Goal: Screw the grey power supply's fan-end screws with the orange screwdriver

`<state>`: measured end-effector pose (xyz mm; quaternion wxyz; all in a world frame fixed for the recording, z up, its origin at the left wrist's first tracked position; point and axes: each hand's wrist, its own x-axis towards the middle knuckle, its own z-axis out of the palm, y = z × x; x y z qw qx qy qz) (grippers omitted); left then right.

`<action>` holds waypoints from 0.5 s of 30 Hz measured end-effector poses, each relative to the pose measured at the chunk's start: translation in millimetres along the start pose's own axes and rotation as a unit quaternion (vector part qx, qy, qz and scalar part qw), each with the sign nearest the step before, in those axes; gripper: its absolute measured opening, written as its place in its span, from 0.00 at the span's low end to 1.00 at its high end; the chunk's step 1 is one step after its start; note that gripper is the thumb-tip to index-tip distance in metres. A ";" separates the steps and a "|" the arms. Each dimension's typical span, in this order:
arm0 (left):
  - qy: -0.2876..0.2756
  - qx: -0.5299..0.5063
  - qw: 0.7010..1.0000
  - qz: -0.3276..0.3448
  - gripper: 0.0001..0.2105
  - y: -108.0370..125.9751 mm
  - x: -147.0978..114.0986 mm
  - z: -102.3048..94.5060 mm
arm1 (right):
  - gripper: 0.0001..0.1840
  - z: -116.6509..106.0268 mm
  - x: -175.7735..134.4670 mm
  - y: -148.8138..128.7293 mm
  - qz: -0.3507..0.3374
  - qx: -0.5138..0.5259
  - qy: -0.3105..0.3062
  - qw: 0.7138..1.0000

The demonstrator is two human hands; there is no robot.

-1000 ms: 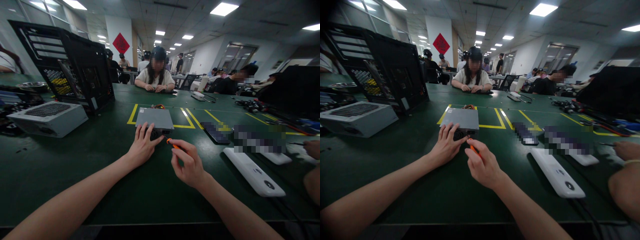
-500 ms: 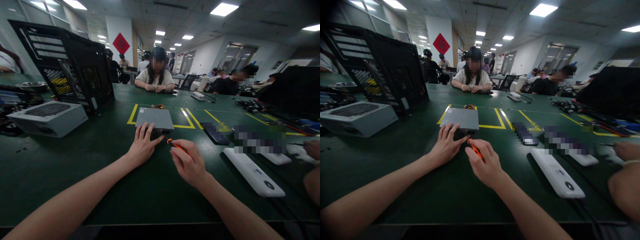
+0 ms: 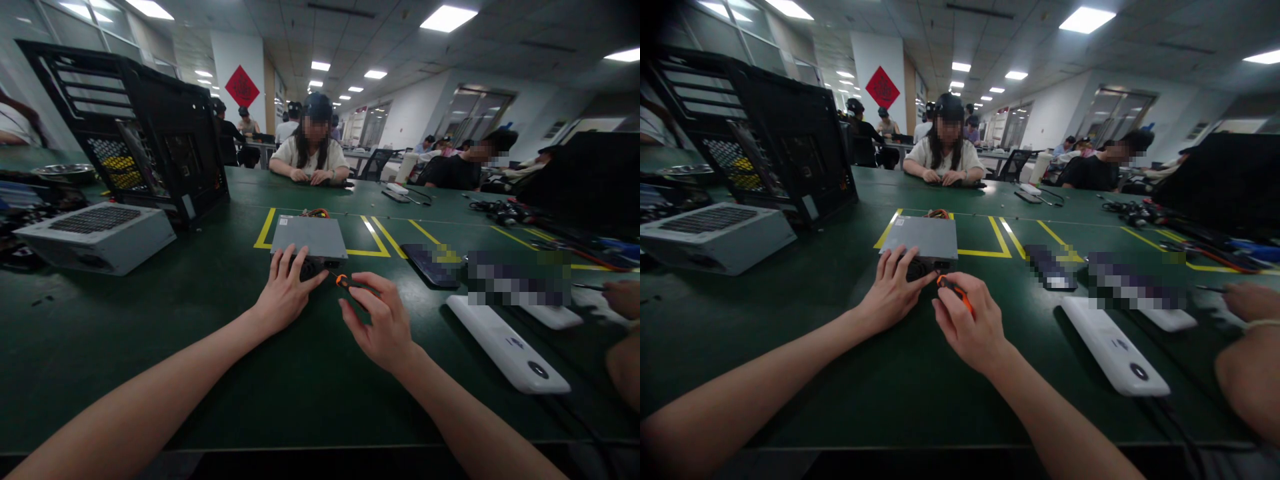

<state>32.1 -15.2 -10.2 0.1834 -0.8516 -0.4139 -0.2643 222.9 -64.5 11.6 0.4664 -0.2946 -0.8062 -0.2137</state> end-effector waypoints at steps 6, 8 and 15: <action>0.001 0.002 1.000 0.002 0.25 -0.4 -0.3 0.5 | 0.25 0.2 1.5 -1.0 -0.007 0.011 0.015 1.000; 0.002 0.001 1.000 0.000 0.25 -0.4 -0.3 1.1 | 0.23 -0.8 3.5 -1.6 -0.020 -0.006 0.012 1.000; 0.002 0.006 1.000 0.004 0.24 -0.8 0.0 2.5 | 0.25 -0.7 2.8 -2.8 -0.032 -0.004 0.027 0.999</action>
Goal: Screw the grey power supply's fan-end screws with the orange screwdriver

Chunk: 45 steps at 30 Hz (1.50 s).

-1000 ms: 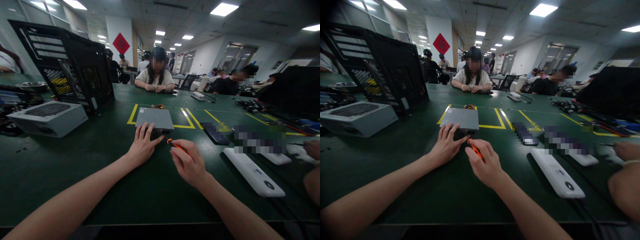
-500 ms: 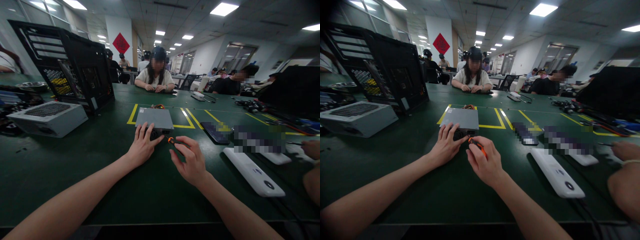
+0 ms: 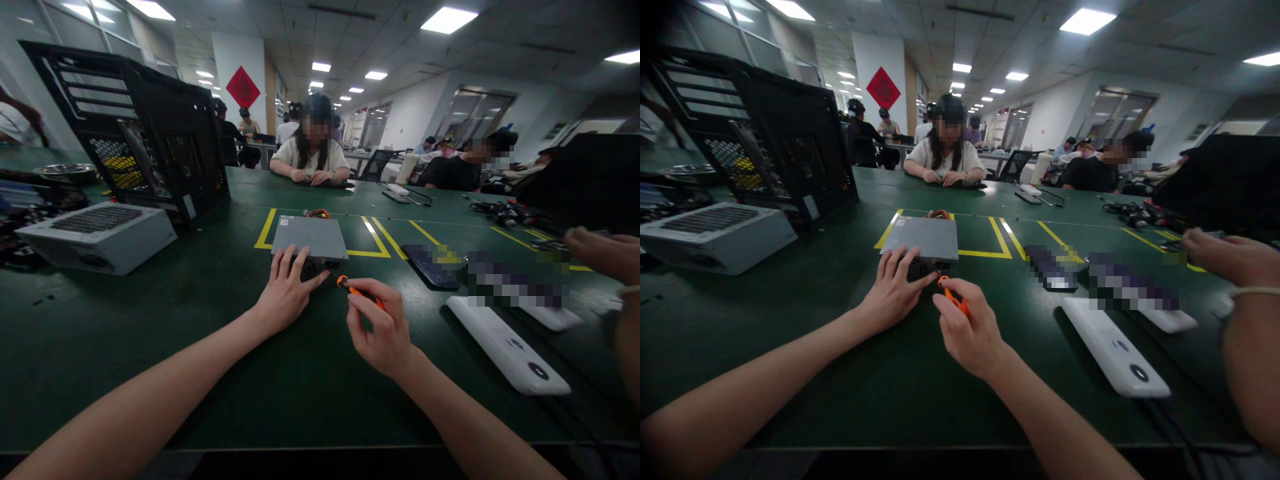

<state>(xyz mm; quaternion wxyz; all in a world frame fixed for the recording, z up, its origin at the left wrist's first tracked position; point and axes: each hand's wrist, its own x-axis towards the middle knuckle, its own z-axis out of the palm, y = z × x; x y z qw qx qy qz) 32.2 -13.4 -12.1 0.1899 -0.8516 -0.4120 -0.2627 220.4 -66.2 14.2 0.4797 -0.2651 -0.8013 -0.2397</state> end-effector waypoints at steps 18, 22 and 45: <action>0.001 0.000 1.000 0.001 0.25 0.0 -0.1 0.1 | 0.27 -0.8 -0.7 0.6 0.037 -0.001 -0.011 0.999; 0.003 0.008 1.000 -0.004 0.24 0.3 -0.4 0.9 | 0.26 -0.5 -1.1 0.6 0.021 0.022 -0.034 0.999; -0.002 0.003 1.000 -0.007 0.25 1.1 -0.1 -1.3 | 0.25 -1.6 3.2 1.1 0.048 0.009 -0.017 0.999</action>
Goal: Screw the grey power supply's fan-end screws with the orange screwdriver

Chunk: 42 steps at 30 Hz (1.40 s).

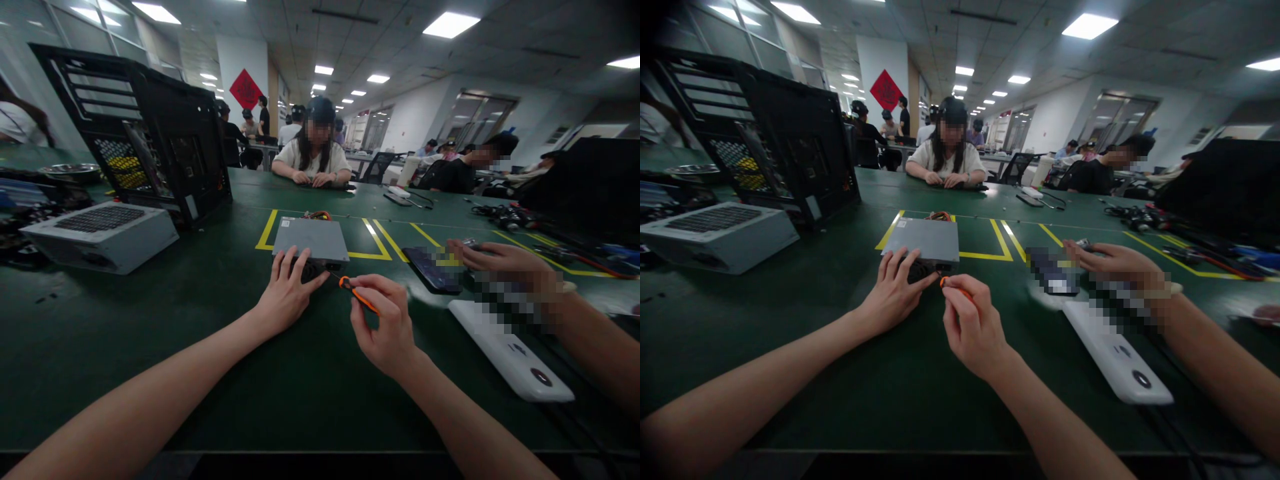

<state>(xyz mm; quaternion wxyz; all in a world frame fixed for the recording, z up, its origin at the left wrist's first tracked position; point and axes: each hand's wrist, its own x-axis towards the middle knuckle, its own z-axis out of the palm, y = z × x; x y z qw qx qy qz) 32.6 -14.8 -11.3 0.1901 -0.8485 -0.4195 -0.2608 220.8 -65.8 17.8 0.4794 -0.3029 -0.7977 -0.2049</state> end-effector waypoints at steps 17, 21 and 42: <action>0.000 -0.003 1.000 -0.002 0.25 -1.1 0.0 1.9 | 0.25 -2.8 2.4 0.3 -0.012 -0.034 -0.007 0.999; -0.003 -0.006 1.000 -0.003 0.22 -2.4 1.1 -2.5 | 0.25 -1.3 0.6 1.1 0.014 -0.003 0.009 1.000; 0.002 0.008 1.000 -0.001 0.24 -4.6 1.0 -2.3 | 0.05 -7.0 6.9 -9.0 0.067 0.171 -0.111 0.977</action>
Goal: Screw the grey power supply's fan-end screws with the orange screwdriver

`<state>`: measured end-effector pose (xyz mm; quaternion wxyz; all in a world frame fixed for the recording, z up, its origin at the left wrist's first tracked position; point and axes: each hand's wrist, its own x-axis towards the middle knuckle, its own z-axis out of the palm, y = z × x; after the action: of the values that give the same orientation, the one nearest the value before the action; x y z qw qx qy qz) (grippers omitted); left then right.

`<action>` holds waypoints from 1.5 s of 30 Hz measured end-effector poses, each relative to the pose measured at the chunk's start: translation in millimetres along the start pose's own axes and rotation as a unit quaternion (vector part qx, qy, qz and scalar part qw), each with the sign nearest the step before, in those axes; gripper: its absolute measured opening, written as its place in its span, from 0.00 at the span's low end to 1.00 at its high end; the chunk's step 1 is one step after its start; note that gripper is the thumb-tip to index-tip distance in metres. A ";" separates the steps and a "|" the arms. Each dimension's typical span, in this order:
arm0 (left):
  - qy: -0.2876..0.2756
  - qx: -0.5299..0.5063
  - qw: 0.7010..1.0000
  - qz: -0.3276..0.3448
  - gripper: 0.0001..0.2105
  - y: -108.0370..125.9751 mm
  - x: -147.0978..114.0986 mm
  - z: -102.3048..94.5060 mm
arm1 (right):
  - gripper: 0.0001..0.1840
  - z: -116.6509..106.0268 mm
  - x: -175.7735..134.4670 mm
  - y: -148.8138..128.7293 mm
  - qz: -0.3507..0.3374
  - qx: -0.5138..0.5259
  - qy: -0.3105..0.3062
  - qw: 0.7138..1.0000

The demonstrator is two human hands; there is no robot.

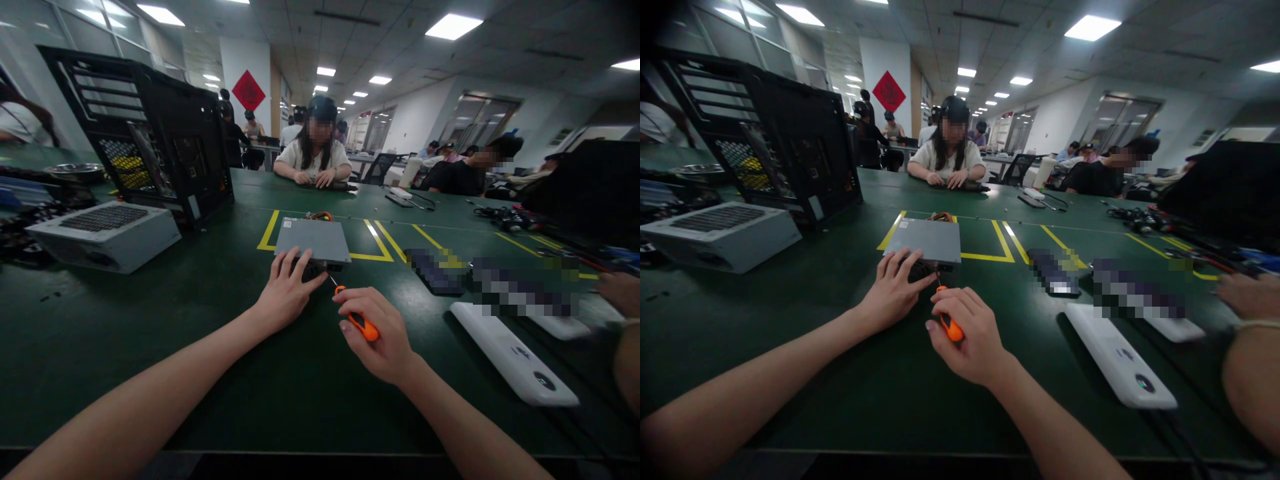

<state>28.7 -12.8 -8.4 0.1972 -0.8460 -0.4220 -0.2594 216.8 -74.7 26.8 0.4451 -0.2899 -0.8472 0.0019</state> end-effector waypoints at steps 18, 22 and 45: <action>-0.003 0.004 1.000 0.002 0.23 -1.3 0.5 -3.8 | 0.04 0.4 0.2 1.1 0.001 0.036 0.003 0.999; -0.003 -0.001 1.000 0.000 0.23 -0.6 0.3 -3.4 | 0.04 -0.3 -0.4 1.6 -0.006 0.037 0.005 0.999; -0.275 -0.218 0.936 -0.027 0.11 -43.7 6.7 -13.8 | 0.06 -12.2 -3.4 0.8 -0.044 0.072 0.087 0.993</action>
<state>-7.3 8.4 11.6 -0.1230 -0.8949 -0.4152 -0.1079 227.9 -78.8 31.4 0.5361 -0.2189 -0.8151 0.0180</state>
